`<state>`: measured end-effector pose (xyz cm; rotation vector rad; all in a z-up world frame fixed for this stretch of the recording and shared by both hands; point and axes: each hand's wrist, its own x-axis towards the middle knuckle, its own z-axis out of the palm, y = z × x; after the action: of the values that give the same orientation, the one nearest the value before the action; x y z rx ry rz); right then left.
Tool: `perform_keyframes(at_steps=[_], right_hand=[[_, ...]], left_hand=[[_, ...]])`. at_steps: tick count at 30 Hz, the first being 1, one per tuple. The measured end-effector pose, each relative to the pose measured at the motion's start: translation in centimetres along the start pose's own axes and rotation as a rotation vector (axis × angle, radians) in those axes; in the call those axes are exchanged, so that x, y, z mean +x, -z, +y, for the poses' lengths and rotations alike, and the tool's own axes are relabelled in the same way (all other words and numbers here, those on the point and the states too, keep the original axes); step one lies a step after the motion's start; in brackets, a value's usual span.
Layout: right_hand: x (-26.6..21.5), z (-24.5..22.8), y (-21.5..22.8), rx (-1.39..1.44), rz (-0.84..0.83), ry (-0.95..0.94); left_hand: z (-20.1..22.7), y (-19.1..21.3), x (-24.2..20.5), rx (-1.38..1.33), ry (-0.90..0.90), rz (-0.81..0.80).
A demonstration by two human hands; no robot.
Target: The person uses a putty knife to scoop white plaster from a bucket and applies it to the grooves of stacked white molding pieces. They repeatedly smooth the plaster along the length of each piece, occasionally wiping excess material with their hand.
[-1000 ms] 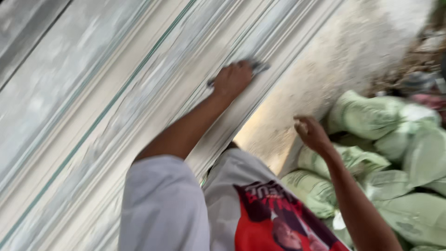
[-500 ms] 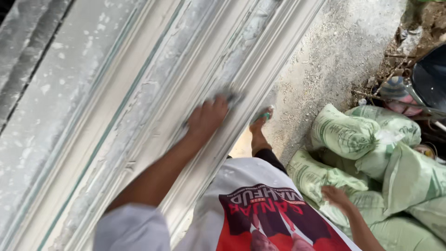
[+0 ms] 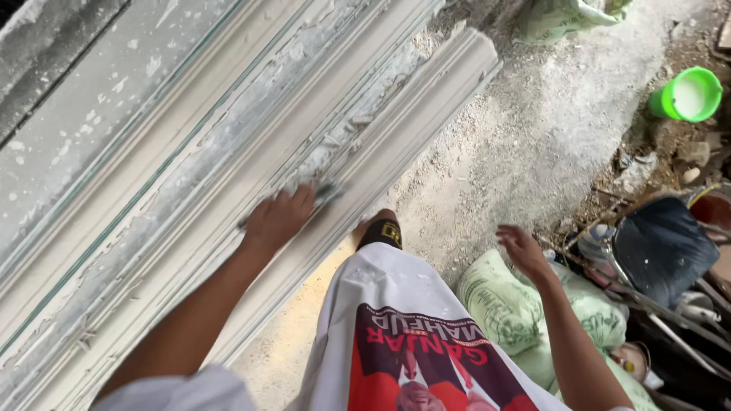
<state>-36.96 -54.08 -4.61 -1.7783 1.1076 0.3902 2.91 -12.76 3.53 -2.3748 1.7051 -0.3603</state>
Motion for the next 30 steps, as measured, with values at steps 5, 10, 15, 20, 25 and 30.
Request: perform_keyframes(at_steps=[5,10,15,20,25,30], right_hand=[[5.0,5.8,2.5,0.069,-0.056,-0.042],[9.2,4.8,5.9,0.165,-0.08,-0.077],[15.0,-6.0,11.8,0.009,-0.101,0.042],[12.6,-18.3,15.6,0.122,0.05,0.14],[11.4,-27.7,14.1,0.254,-0.119,0.277],[15.8,-27.0,14.1,0.189,-0.548,0.26]], left_hand=[[1.5,-2.1,6.2,-0.12,-0.016,-0.097],[5.5,-5.7,26.3,-0.092,0.069,0.205],[14.6,-18.7,50.0,-0.181,0.155,0.127],[5.1,-2.6,44.5,-0.773,0.202,-0.047],[6.6,5.3,40.7,-1.445,0.603,-0.199],[18.6,4.1,42.3,-2.28,1.003,-0.015]])
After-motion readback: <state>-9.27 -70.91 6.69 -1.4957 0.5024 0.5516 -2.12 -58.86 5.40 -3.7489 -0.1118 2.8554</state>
